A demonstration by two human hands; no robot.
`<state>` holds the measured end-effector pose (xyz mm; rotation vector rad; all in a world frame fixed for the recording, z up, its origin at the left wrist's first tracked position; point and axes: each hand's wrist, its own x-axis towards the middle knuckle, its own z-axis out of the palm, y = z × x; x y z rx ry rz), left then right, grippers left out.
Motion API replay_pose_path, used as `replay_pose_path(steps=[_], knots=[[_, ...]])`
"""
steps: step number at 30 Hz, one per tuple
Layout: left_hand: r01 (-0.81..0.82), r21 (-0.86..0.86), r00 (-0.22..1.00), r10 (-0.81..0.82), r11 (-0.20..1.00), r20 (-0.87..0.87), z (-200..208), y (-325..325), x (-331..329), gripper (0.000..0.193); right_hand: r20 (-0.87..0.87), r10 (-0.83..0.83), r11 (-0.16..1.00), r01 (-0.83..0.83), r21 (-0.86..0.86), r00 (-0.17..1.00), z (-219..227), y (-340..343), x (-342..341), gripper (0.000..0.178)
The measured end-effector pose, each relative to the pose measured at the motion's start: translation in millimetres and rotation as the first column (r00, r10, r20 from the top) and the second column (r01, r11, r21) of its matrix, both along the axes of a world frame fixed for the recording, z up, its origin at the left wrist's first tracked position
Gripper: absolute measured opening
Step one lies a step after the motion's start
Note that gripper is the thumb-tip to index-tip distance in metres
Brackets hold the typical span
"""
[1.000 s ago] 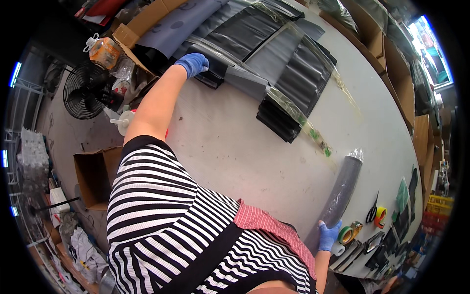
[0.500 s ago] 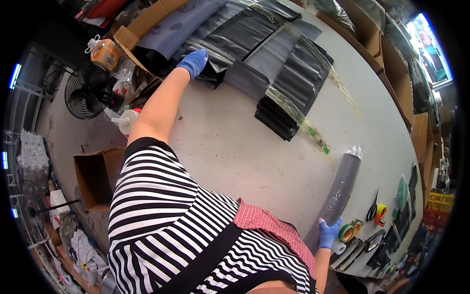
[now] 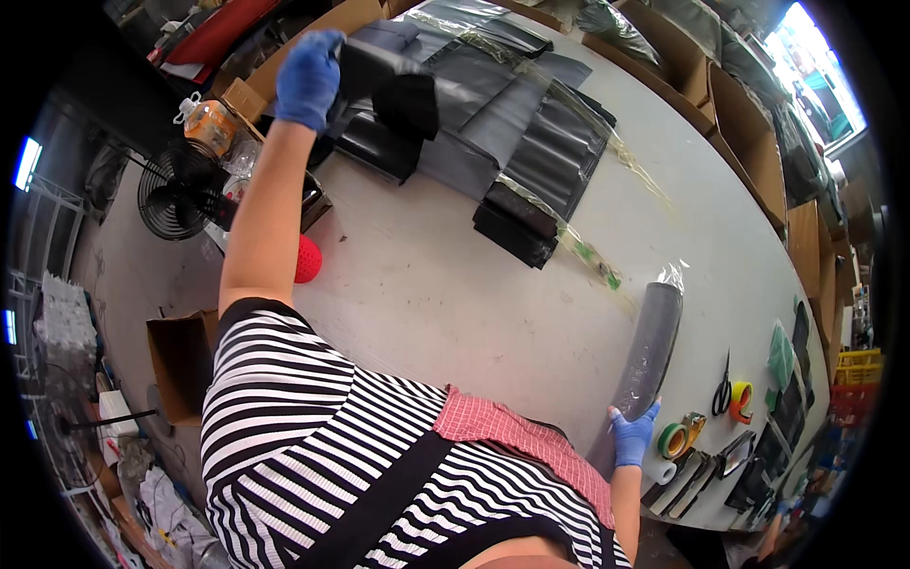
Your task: The person rolls a gray textured sheet over a black panel, places the rolled item into a clear plastic bag, and then inserts it into a long black plastic sleeve, sealing it with tape and a label.
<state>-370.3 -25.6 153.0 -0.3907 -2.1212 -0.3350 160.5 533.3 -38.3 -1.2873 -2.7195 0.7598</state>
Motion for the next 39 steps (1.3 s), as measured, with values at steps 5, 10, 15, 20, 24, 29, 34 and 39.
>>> replay_pose_path(steps=[5,10,15,20,24,29,34,39], knots=[[0.287,0.002,0.807,-0.24,0.958,-0.539,187.1,84.8,53.1,0.014,0.044,0.012,0.993,-0.017,0.12,0.999,-0.1,5.6,-10.2,0.126],[0.305,-0.002,0.737,-0.237,0.952,-0.633,219.6,142.9,133.8,0.012,0.135,-0.023,1.0,0.025,-0.014,0.991,12.4,15.7,-22.7,0.126],[0.226,0.072,0.595,-0.079,0.972,-0.8,254.9,141.4,151.7,0.009,0.174,0.005,1.0,-0.002,-0.017,0.985,9.5,23.8,-21.2,0.122],[0.521,0.02,0.67,-0.394,0.854,-0.629,286.8,163.0,202.0,0.013,0.176,-0.011,0.999,0.018,-0.034,0.984,17.2,24.9,-14.6,0.119],[0.333,-0.426,0.766,-0.505,0.841,-0.398,188.9,225.9,217.6,0.023,0.117,0.002,0.996,0.009,-0.09,0.993,2.9,46.7,2.7,0.115],[0.355,-0.567,0.928,-0.354,0.743,0.116,32.1,286.7,248.6,0.008,-0.218,-0.07,0.863,-0.05,-0.503,0.974,-7.3,67.6,41.6,0.09],[0.655,-0.564,0.749,-0.336,0.503,0.571,-85.8,321.2,278.4,0.004,-0.277,-0.262,0.599,-0.069,-0.798,0.924,27.4,40.0,107.4,0.071],[0.823,-0.3,0.512,-0.401,0.482,0.76,-156.5,387.3,319.4,0.013,-0.301,-0.448,0.49,-0.051,-0.87,0.842,33.9,10.3,183.3,0.082]])
